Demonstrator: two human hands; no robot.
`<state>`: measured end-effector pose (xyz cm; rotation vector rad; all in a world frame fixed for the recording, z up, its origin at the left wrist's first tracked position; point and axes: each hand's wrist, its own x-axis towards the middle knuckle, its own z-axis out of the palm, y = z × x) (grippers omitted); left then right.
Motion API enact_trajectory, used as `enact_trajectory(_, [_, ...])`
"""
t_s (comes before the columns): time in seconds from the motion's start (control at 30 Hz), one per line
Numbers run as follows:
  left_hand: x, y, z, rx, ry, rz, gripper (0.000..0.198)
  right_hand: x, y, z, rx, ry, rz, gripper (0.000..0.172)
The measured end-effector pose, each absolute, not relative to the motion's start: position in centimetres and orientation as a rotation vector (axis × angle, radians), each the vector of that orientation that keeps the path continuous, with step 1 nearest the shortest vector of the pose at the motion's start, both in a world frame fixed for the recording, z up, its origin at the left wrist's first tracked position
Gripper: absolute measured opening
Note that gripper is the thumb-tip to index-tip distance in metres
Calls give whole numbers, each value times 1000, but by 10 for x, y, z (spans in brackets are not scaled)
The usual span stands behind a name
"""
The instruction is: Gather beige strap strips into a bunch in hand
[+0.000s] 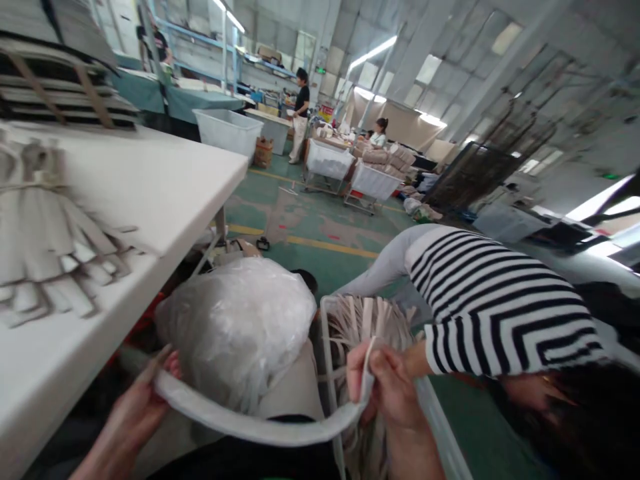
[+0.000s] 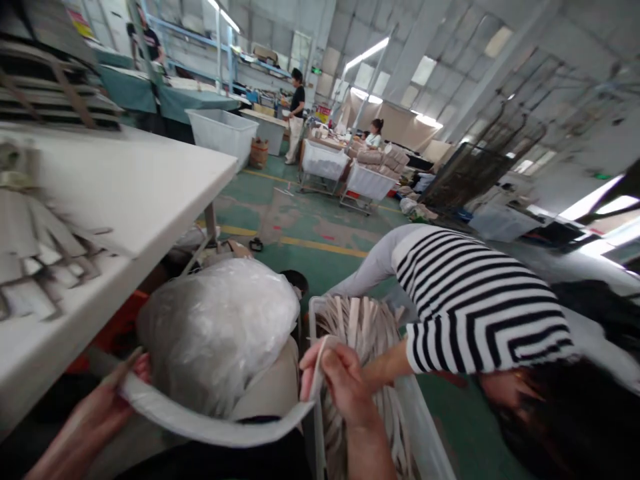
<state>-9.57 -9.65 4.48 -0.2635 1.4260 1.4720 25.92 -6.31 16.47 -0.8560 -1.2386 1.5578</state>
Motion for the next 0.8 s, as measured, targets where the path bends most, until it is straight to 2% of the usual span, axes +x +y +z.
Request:
enact_trajectory(0.1, [-77, -105, 34, 107, 1357, 1343, 22, 257, -55, 149, -1000, -1226, 1613, 42])
enact_trajectory(0.2, [-54, -114, 26, 582, 1211, 1175, 46, 226, -42, 137, -987, -1307, 1657, 43])
enact_trajectory(0.27, [-43, -118, 26, 814, 1118, 1040, 55, 202, -31, 134, -930, -1323, 1690, 44])
enact_trajectory(0.5, [-37, -116, 46, 987, 997, 813, 56, 146, -7, 135, -716, -1556, 1733, 52])
enact_trajectory(0.6, [-37, -112, 65, 1070, 1036, 874, 57, 132, -4, 137, -721, -1652, 1604, 48])
enact_trajectory(0.7, [-27, -102, 87, 1170, 958, 1100, 69, 118, -3, 145, -737, -1783, 1424, 42])
enact_trajectory(0.8, [-14, -84, 100, 1192, 899, 1332, 71, 110, -1, 154, -677, -2010, 1264, 37])
